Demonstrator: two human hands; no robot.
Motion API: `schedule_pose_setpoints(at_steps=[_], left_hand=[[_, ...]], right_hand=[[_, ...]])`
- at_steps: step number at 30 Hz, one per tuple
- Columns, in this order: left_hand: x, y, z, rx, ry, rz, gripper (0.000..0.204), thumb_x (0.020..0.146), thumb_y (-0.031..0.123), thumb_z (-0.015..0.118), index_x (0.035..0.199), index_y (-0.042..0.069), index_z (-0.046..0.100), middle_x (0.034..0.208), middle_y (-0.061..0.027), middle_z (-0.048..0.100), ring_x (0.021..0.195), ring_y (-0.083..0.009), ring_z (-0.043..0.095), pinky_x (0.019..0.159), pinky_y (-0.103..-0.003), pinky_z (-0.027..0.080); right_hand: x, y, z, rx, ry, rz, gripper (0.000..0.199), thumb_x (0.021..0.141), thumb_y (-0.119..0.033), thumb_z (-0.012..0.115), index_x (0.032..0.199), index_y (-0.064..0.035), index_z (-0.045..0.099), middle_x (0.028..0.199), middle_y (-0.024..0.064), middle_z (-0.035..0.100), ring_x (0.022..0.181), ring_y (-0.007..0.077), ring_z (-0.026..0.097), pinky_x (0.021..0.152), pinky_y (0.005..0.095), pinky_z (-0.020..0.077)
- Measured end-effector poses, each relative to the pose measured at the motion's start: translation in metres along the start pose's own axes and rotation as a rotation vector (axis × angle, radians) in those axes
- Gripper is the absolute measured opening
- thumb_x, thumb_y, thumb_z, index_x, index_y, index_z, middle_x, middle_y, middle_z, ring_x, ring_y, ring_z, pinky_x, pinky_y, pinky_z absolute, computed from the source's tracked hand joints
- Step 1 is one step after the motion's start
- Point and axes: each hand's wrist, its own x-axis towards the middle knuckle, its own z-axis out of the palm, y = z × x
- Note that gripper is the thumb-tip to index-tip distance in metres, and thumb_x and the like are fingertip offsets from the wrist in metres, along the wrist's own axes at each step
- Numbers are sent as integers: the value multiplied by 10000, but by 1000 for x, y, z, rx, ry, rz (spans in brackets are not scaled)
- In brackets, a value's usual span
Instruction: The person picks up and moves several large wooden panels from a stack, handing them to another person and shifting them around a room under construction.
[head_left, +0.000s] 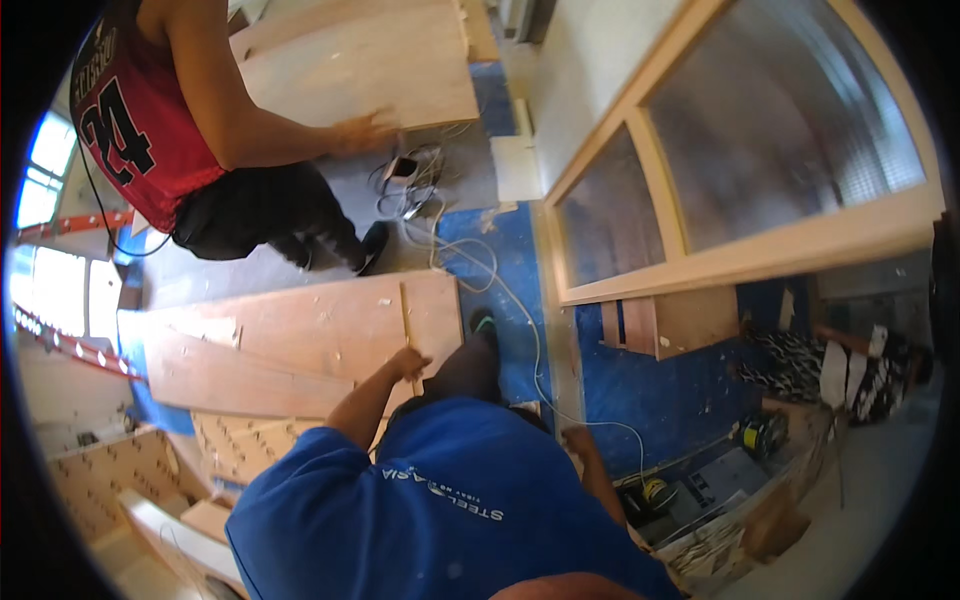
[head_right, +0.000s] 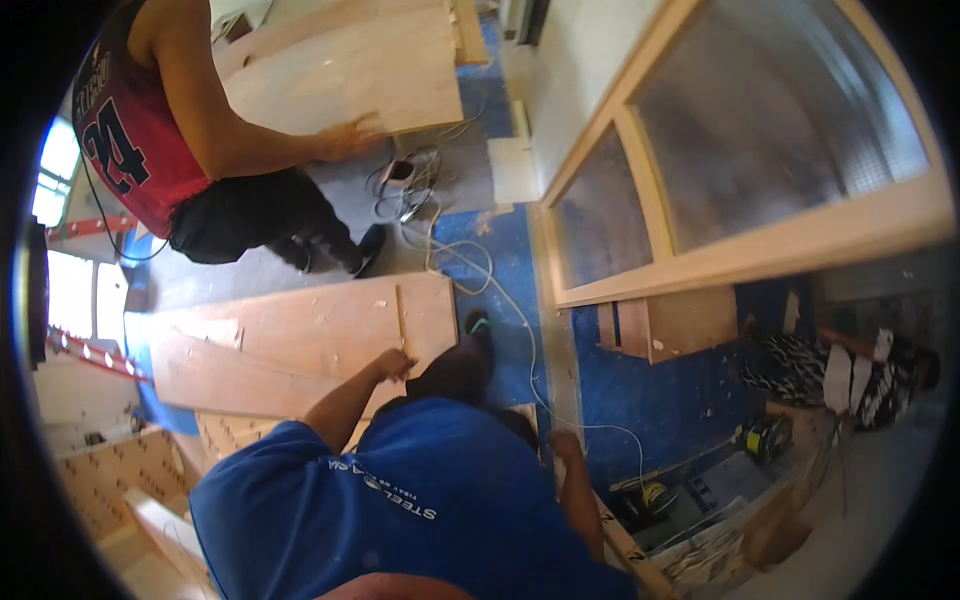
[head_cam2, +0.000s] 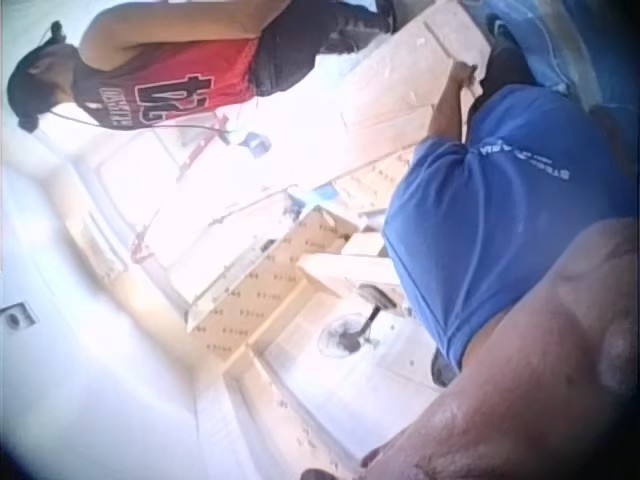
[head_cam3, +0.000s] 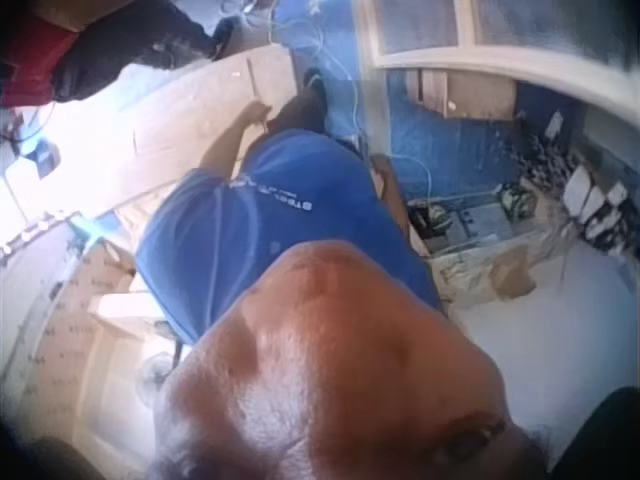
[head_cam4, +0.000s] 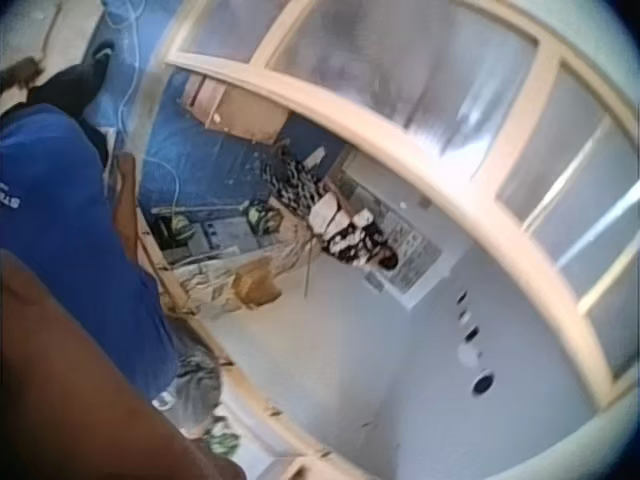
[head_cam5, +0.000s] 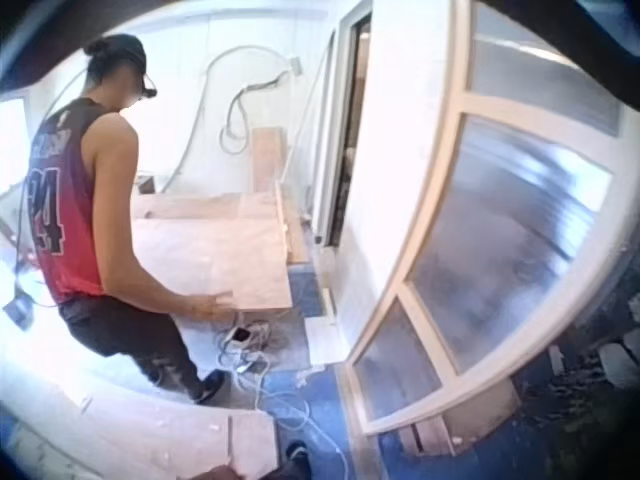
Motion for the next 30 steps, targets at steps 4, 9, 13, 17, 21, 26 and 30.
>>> schedule_pose_setpoints(at_steps=[4,9,13,17,21,26,30], left_hand=[[-20,101,-26,320,-46,-31,709,846,671,494,794,-10,685,738,-154,668,628,-255,663,545,-384,532],[16,103,-6,303,-56,25,742,802,687,520,642,-22,667,597,-176,614,527,-287,622,535,-403,510],[32,126,-1,27,-56,-12,580,867,521,564,726,-32,668,628,-169,633,537,-282,648,500,-380,529],[33,152,-15,-60,-56,85,427,922,364,536,873,-38,669,690,-193,648,581,-277,665,530,-364,543],[23,184,-23,-31,-54,497,263,846,255,574,869,15,681,742,-170,649,663,-249,625,649,-375,499],[-22,235,-15,-348,-108,182,185,785,196,580,812,34,665,744,-101,620,697,-235,582,664,-375,458],[-34,284,-41,-315,-20,100,179,792,198,582,776,42,667,746,-118,631,684,-277,600,662,-398,466]], right_hand=[[144,-75,-150,830,22,591,225,866,-204,612,1031,-55,645,844,37,646,737,134,615,598,280,487],[291,-149,-254,919,29,351,256,870,-208,612,1065,-42,624,825,20,633,678,101,599,566,250,461],[391,-152,-271,695,-191,183,279,874,-195,616,1074,-1,626,826,49,654,653,124,606,588,277,476],[459,-165,-280,504,-364,123,266,853,-189,643,1030,10,651,814,93,671,653,162,624,630,313,500],[507,-159,-276,486,-507,113,153,850,-171,612,961,-75,655,772,35,638,610,123,595,496,257,444],[544,-139,-292,530,-582,247,134,847,-158,611,950,-82,651,787,35,638,610,123,603,480,247,449],[574,-121,-315,452,-625,312,172,876,-164,545,981,-83,655,792,55,651,630,152,633,525,290,506]])
